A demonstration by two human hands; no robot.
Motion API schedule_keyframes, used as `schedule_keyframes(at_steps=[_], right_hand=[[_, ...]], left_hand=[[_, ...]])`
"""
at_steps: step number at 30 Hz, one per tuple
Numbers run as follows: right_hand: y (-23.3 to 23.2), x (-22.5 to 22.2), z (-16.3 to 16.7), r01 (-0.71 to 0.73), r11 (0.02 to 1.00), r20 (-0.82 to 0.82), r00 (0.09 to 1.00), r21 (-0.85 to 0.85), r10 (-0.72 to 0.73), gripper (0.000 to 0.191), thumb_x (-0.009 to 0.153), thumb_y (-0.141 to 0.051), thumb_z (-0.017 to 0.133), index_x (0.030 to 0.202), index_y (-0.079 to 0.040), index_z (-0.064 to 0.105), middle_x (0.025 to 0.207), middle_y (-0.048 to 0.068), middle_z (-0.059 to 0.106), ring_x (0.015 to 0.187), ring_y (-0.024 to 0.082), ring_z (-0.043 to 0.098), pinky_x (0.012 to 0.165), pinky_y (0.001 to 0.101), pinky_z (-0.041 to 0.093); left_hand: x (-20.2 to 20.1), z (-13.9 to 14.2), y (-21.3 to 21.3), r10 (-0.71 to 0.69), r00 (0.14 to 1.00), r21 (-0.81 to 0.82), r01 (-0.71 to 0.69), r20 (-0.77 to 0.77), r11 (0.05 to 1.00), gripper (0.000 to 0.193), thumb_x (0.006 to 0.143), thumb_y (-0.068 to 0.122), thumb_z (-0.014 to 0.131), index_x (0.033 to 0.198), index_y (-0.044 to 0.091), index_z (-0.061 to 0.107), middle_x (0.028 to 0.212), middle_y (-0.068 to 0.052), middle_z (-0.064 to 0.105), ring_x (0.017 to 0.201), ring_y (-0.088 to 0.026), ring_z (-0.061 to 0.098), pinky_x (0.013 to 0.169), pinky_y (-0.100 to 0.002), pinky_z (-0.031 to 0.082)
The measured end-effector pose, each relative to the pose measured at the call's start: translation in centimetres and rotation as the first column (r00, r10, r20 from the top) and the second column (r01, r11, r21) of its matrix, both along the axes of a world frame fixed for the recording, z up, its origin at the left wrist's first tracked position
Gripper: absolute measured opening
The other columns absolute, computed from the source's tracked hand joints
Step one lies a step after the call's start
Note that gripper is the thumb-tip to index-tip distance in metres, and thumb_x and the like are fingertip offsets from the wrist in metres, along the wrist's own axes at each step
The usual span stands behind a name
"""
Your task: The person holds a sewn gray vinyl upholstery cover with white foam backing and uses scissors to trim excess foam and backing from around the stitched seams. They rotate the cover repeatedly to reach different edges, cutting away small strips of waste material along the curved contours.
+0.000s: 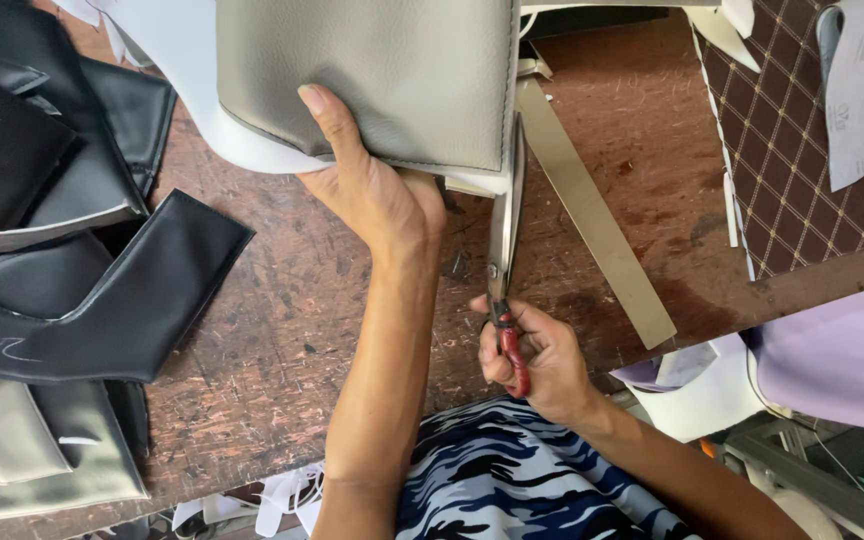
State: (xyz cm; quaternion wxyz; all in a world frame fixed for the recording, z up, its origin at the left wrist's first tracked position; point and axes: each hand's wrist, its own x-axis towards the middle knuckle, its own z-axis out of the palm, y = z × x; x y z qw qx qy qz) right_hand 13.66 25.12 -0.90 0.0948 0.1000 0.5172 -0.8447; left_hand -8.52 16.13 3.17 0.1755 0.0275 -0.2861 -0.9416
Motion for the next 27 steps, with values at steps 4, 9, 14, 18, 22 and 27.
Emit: schedule_keyframes(at_steps=[4,9,14,18,22,27], right_hand=[[-0.1,-0.8,0.7,-0.019,0.979,-0.183,0.983,-0.204,-0.019,0.084,0.092,-0.037,0.082,0.151,0.008,0.044,0.1,0.005,0.062,0.091,0.014,0.06,0.083,0.0286,0.052],[0.3,-2.1,1.6,0.033,0.971,-0.157,0.985,-0.237,-0.072,0.091,0.089,-0.047,0.082,0.146,0.01,0.042,0.097,0.007,0.06,0.088,0.016,0.057,0.083,0.0314,0.048],[0.6,-2.6,1.7,0.054,0.977,-0.171,0.981,-0.205,-0.09,0.087,0.091,-0.042,0.082,0.148,0.009,0.041,0.097,0.006,0.059,0.088,0.016,0.057,0.083,0.0311,0.048],[1.0,-2.7,1.6,0.09,0.981,-0.17,0.978,-0.171,-0.119,0.083,0.092,-0.038,0.082,0.148,0.009,0.041,0.097,0.005,0.059,0.087,0.016,0.057,0.082,0.0303,0.048],[1.7,-3.1,2.1,0.129,0.988,-0.155,0.978,-0.085,-0.141,0.086,0.091,-0.039,0.083,0.148,0.009,0.041,0.096,0.006,0.058,0.087,0.017,0.055,0.081,0.0306,0.045],[2.4,-2.9,3.1,0.066,0.981,-0.205,0.973,-0.182,-0.104,0.093,0.09,-0.05,0.081,0.148,0.009,0.04,0.099,0.007,0.056,0.092,0.017,0.053,0.085,0.0324,0.044]], left_hand=[[0.6,-0.1,-0.1,-0.049,0.999,-0.001,0.049,-0.006,0.999,0.042,0.11,0.028,0.068,0.128,-0.005,0.05,0.124,-0.015,0.06,0.114,-0.022,0.061,0.105,-0.042,0.054],[1.8,-0.3,0.6,-0.06,0.995,-0.031,0.062,0.08,0.998,0.051,0.103,0.027,0.067,0.139,-0.002,0.045,0.128,-0.015,0.06,0.118,-0.024,0.061,0.106,-0.042,0.054],[2.2,-0.9,0.8,-0.095,0.987,-0.033,0.1,0.129,0.994,0.064,0.1,0.031,0.073,0.144,-0.004,0.041,0.131,-0.016,0.058,0.121,-0.025,0.06,0.109,-0.044,0.051],[2.3,-1.4,-0.1,-0.393,0.892,-0.004,0.404,0.224,0.915,0.073,0.087,0.031,0.078,0.142,0.001,0.042,0.129,-0.014,0.058,0.122,-0.025,0.061,0.107,-0.047,0.053],[2.8,-1.4,0.0,-0.651,0.74,-0.187,0.673,0.169,0.716,0.067,0.086,0.017,0.086,0.138,-0.006,0.051,0.127,-0.016,0.061,0.12,-0.028,0.06,0.107,-0.043,0.05],[2.7,-1.2,1.3,-0.59,0.795,-0.148,0.606,0.143,0.781,0.051,0.093,0.008,0.082,0.135,-0.007,0.057,0.125,-0.018,0.064,0.117,-0.028,0.063,0.106,-0.041,0.053]])
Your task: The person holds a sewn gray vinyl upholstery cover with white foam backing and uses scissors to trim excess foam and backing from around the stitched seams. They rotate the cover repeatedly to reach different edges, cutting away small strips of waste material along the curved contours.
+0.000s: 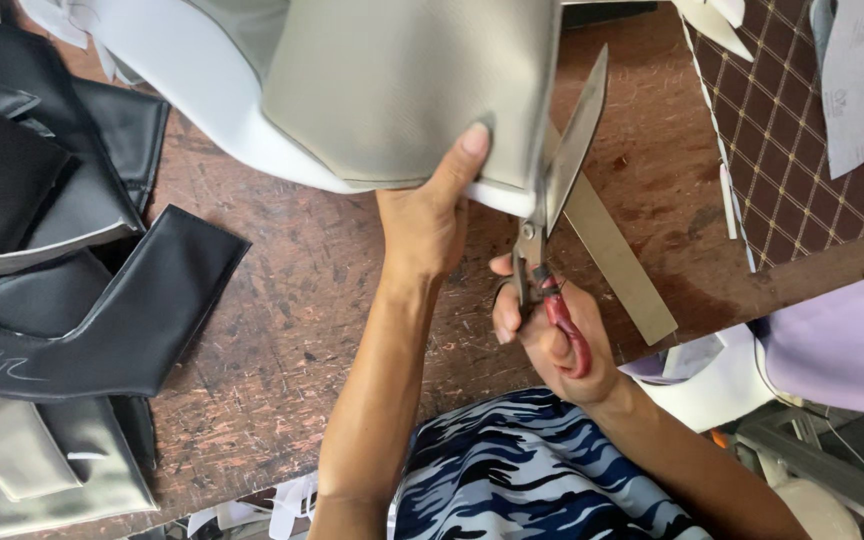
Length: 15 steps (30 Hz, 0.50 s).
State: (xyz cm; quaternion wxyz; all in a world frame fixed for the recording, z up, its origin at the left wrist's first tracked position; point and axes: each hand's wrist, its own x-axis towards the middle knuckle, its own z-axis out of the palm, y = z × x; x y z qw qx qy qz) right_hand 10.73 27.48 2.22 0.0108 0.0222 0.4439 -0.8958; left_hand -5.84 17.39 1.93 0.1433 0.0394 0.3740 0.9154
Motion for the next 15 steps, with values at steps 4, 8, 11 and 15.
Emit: schedule_keyframes(at_steps=[4,8,11,15], right_hand=[[-0.1,0.1,0.3,-0.032,0.999,-0.009,0.999,-0.011,0.032,0.096,0.089,-0.053,0.081,0.149,0.01,0.04,0.101,0.007,0.055,0.094,0.017,0.053,0.086,0.0323,0.044],[-0.2,-0.4,0.0,-0.031,0.999,0.018,0.999,-0.027,0.032,0.096,0.089,-0.053,0.082,0.149,0.009,0.04,0.099,0.006,0.056,0.091,0.016,0.053,0.084,0.0326,0.045],[-0.2,-0.5,-0.2,-0.03,0.999,0.036,0.999,-0.039,0.031,0.094,0.088,-0.051,0.083,0.148,0.008,0.04,0.097,0.005,0.056,0.089,0.016,0.054,0.083,0.0322,0.046],[-0.3,-0.4,-0.4,-0.025,0.999,0.043,0.999,-0.039,0.026,0.09,0.089,-0.046,0.083,0.148,0.008,0.042,0.095,0.004,0.057,0.086,0.015,0.056,0.08,0.0297,0.047]], left_hand=[[-0.2,-0.2,0.8,0.082,0.997,0.065,-0.081,-0.015,0.995,0.048,0.095,0.004,0.079,0.136,-0.004,0.055,0.128,-0.015,0.062,0.117,-0.025,0.062,0.105,-0.038,0.053],[0.2,-0.5,1.2,0.122,0.991,-0.038,-0.124,-0.049,0.992,0.047,0.095,0.004,0.078,0.136,-0.004,0.056,0.131,-0.014,0.062,0.119,-0.022,0.061,0.107,-0.036,0.052],[0.5,-0.8,1.4,0.136,0.989,-0.09,-0.141,-0.061,0.986,0.046,0.097,0.004,0.078,0.137,-0.004,0.057,0.133,-0.013,0.061,0.12,-0.021,0.06,0.109,-0.034,0.05],[0.9,-0.9,1.5,0.133,0.991,-0.014,-0.133,-0.007,0.991,0.047,0.095,0.003,0.079,0.136,-0.004,0.057,0.131,-0.013,0.062,0.118,-0.022,0.061,0.108,-0.036,0.05]])
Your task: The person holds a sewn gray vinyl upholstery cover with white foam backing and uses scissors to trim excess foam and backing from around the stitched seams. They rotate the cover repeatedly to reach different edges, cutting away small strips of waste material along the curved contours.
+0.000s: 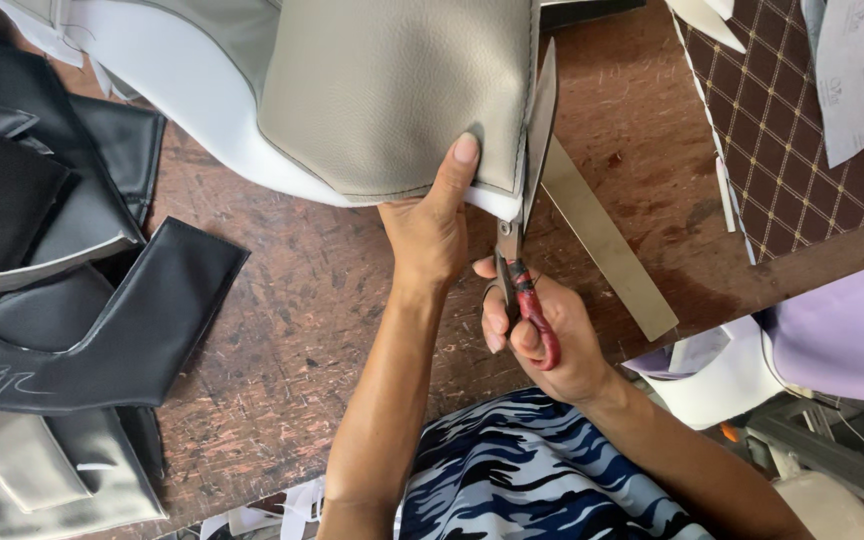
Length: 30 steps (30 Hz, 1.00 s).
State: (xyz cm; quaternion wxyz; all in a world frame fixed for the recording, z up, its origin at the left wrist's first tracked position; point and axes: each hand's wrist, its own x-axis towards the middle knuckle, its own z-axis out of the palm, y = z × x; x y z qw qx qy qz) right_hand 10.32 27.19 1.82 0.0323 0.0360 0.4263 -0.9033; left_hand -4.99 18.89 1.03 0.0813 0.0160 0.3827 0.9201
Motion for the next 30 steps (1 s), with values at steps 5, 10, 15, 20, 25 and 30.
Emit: schedule_keyframes(at_steps=[5,10,15,20,25,30], right_hand=[[-0.3,0.3,-0.1,-0.008,1.0,0.012,1.0,-0.013,0.008,0.086,0.09,-0.042,0.083,0.147,0.008,0.043,0.093,0.004,0.058,0.083,0.015,0.056,0.077,0.0299,0.048],[-0.1,0.2,0.1,-0.014,1.0,-0.044,0.999,-0.028,0.013,0.074,0.096,-0.035,0.08,0.145,0.007,0.044,0.095,0.004,0.058,0.085,0.015,0.057,0.079,0.0306,0.049],[0.0,0.0,0.1,-0.013,0.995,-0.071,0.997,-0.098,0.006,0.069,0.099,-0.029,0.077,0.148,0.006,0.045,0.097,0.005,0.058,0.088,0.015,0.056,0.081,0.0306,0.049],[-0.4,0.1,0.0,-0.003,0.999,-0.003,1.0,-0.05,0.003,0.073,0.096,-0.032,0.081,0.145,0.007,0.044,0.094,0.005,0.057,0.083,0.015,0.055,0.077,0.0308,0.047],[0.1,-0.5,0.2,0.03,0.997,-0.127,0.991,-0.076,-0.04,0.061,0.096,-0.045,0.078,0.123,0.004,0.054,0.1,0.007,0.06,0.091,0.017,0.057,0.081,0.0318,0.049],[0.2,-0.4,0.4,0.047,0.999,-0.053,0.998,0.012,-0.046,0.057,0.095,-0.045,0.079,0.115,0.002,0.054,0.097,0.006,0.058,0.088,0.018,0.056,0.079,0.0327,0.048]], left_hand=[[0.3,0.1,-0.2,-0.048,0.998,0.085,0.044,0.048,0.995,0.043,0.094,0.004,0.078,0.132,-0.002,0.058,0.126,-0.015,0.064,0.116,-0.023,0.063,0.106,-0.038,0.052],[0.9,0.2,-0.7,-0.113,0.988,0.116,0.101,0.103,0.988,0.038,0.093,0.007,0.078,0.125,-0.006,0.062,0.122,-0.017,0.066,0.113,-0.023,0.065,0.102,-0.038,0.054],[1.8,0.1,-1.4,-0.14,0.98,0.109,0.125,0.142,0.986,0.035,0.093,0.007,0.078,0.122,-0.005,0.062,0.111,-0.016,0.068,0.095,-0.022,0.068,0.081,-0.036,0.059],[2.3,-0.1,-2.1,-0.178,0.97,0.102,0.162,0.165,0.981,0.033,0.095,0.007,0.078,0.121,-0.007,0.062,0.105,-0.018,0.068,0.085,-0.023,0.067,0.069,-0.036,0.058],[3.0,-0.5,-2.8,-0.176,0.977,0.043,0.172,0.123,0.984,0.039,0.092,0.007,0.079,0.124,-0.005,0.063,0.114,-0.015,0.07,0.103,-0.022,0.069,0.093,-0.036,0.06],[3.4,-1.0,-3.3,-0.189,0.972,0.076,0.18,0.137,0.981,0.039,0.091,0.006,0.079,0.124,-0.004,0.062,0.114,-0.014,0.069,0.102,-0.022,0.068,0.091,-0.038,0.058]])
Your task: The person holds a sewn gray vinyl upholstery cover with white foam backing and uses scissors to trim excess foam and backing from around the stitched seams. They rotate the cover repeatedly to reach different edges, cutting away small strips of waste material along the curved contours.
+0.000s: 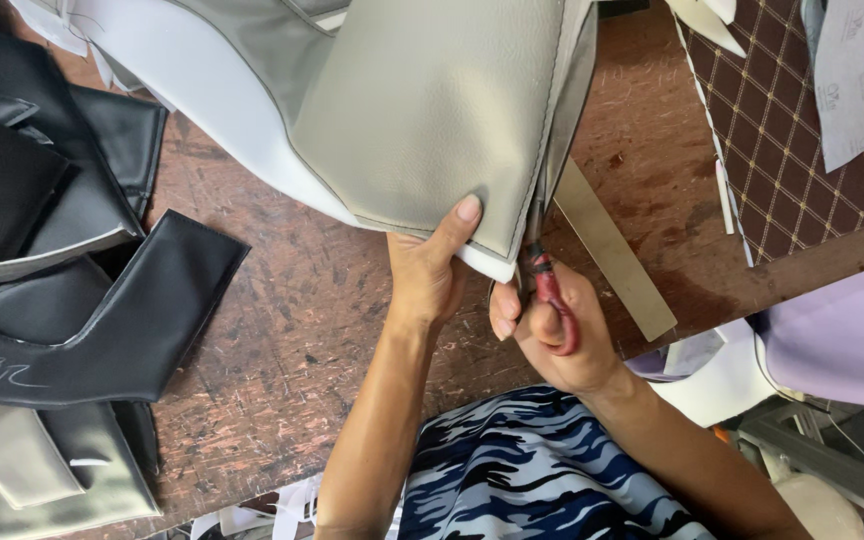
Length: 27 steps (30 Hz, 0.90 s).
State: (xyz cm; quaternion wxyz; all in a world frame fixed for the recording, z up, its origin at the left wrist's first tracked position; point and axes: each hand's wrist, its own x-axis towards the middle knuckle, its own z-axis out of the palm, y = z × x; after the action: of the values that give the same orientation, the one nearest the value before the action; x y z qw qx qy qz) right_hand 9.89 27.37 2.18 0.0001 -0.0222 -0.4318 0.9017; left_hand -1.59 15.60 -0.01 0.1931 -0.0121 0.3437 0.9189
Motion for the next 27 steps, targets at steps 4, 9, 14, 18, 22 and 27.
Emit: schedule_keyframes(at_steps=[4,9,14,18,22,27], right_hand=[[-0.6,0.0,-0.1,0.0,1.0,0.008,1.0,0.007,-0.001,0.059,0.094,-0.045,0.08,0.12,0.001,0.053,0.098,0.006,0.058,0.087,0.018,0.056,0.078,0.0331,0.047],[-0.3,-1.2,0.1,0.093,0.983,-0.025,0.995,-0.156,-0.098,0.065,0.091,-0.047,0.076,0.131,-0.002,0.053,0.099,0.004,0.06,0.087,0.014,0.056,0.078,0.0308,0.049],[-0.5,-1.2,0.1,0.063,0.99,-0.041,0.997,-0.125,-0.069,0.054,0.095,-0.042,0.078,0.121,-0.001,0.054,0.099,0.004,0.059,0.09,0.015,0.056,0.081,0.0309,0.048],[-0.4,-0.4,-0.6,0.06,0.993,0.045,0.997,-0.097,-0.056,0.054,0.093,-0.04,0.082,0.116,-0.001,0.054,0.098,0.004,0.058,0.089,0.016,0.056,0.08,0.0316,0.047],[0.0,0.8,-1.3,0.064,0.995,0.09,0.994,-0.073,-0.058,0.059,0.09,-0.038,0.085,0.119,0.001,0.053,0.098,0.005,0.06,0.087,0.017,0.057,0.079,0.0329,0.047],[1.5,4.3,-1.9,-0.16,0.987,0.208,0.966,0.028,0.151,0.078,0.094,-0.044,0.078,0.145,0.005,0.047,0.098,0.004,0.057,0.087,0.014,0.053,0.079,0.0278,0.044]], left_hand=[[0.1,0.5,-0.5,-0.022,1.0,-0.021,0.022,-0.01,1.0,0.038,0.093,0.006,0.079,0.124,-0.008,0.062,0.113,-0.018,0.069,0.101,-0.025,0.069,0.089,-0.039,0.061],[0.7,2.4,-1.5,-0.156,0.986,0.053,0.158,-0.051,0.986,0.038,0.094,0.009,0.074,0.119,-0.014,0.057,0.09,-0.026,0.069,0.07,-0.032,0.071,0.055,-0.044,0.062],[1.2,3.1,-2.1,-0.224,0.974,0.149,0.224,-0.022,0.963,0.038,0.098,0.009,0.072,0.117,-0.018,0.054,0.079,-0.028,0.067,0.059,-0.035,0.068,0.044,-0.045,0.057],[1.8,1.1,-2.5,-0.193,0.981,0.132,0.192,-0.004,0.973,0.041,0.095,0.01,0.075,0.12,-0.017,0.055,0.088,-0.027,0.068,0.067,-0.032,0.07,0.052,-0.044,0.06],[2.4,-2.5,-4.0,-0.13,0.99,-0.004,0.131,0.047,0.991,0.058,0.088,0.011,0.08,0.134,-0.01,0.052,0.117,-0.023,0.066,0.104,-0.03,0.07,0.093,-0.043,0.062],[3.8,-7.6,-9.3,-0.06,0.981,-0.1,0.079,0.184,0.992,0.079,0.077,0.016,0.082,0.144,0.001,0.042,0.127,-0.018,0.062,0.115,-0.03,0.067,0.099,-0.043,0.059]])
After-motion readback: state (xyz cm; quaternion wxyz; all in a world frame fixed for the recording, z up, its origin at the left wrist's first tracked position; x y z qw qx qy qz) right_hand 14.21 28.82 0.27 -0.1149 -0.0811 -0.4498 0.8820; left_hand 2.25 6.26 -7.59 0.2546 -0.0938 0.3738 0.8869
